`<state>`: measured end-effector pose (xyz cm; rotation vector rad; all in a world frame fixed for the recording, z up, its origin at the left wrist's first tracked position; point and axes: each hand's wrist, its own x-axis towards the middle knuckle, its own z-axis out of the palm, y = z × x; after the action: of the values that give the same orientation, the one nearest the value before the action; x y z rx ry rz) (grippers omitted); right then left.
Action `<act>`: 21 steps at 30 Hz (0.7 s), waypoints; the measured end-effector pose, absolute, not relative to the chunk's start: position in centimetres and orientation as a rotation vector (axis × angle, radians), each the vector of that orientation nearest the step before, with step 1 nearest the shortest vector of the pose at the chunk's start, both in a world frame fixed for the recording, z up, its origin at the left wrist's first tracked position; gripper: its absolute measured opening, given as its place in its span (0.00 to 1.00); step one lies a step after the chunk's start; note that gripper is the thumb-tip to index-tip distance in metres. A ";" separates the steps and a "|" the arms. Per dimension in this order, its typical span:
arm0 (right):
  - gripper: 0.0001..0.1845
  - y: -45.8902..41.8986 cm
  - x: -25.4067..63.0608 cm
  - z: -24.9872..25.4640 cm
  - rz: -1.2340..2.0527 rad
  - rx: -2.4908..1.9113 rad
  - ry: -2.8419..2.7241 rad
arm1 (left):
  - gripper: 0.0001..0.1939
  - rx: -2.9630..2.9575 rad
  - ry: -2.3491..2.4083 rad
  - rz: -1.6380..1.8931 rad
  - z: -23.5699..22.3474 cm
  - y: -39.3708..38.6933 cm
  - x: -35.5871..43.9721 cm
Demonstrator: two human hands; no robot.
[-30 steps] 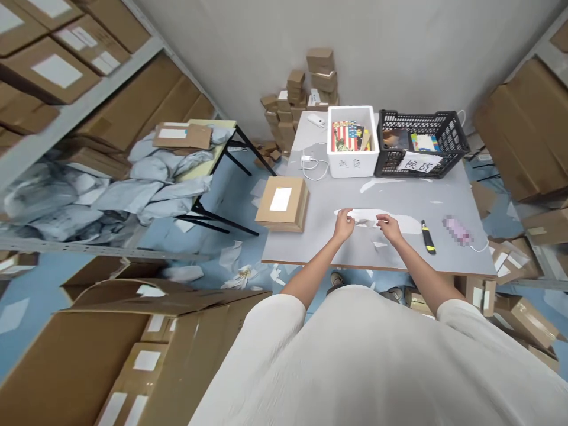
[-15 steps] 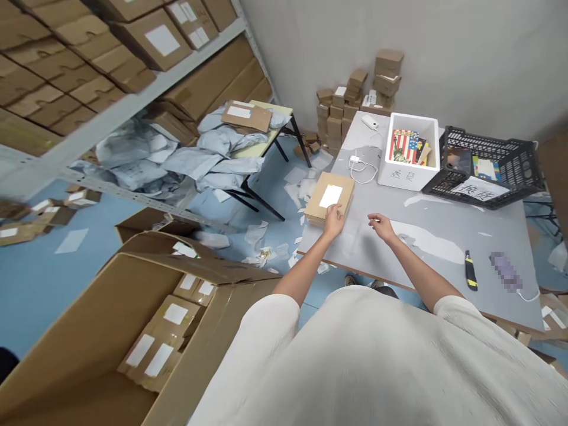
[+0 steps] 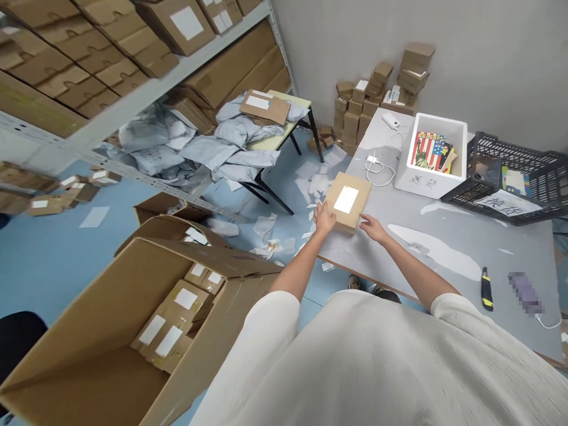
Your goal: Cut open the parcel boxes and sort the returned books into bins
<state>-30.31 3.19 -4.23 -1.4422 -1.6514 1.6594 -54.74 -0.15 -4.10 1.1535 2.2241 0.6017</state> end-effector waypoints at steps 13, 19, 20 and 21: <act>0.48 2.6 -28.2 -5.8 1.421 -1.585 -1.655 | 0.43 1.309 2.043 0.699 -4.8 -2.0 -50.1; 0.45 2.1 -23.0 -4.6 1.215 -1.647 -1.631 | 0.41 1.353 1.966 0.719 -3.9 -1.5 -44.9; 0.45 1.9 -21.9 -4.4 1.189 -1.668 -1.622 | 0.41 1.360 1.951 0.707 -3.7 -1.3 -43.9; 0.44 1.7 -20.7 -4.3 1.169 -1.688 -1.609 | 0.41 1.367 1.936 0.689 -3.5 -1.2 -42.8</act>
<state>-20.74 1.68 -4.26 -1.6878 -1.6091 1.1691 -42.81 -1.19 -3.47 1.3670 1.9364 0.6888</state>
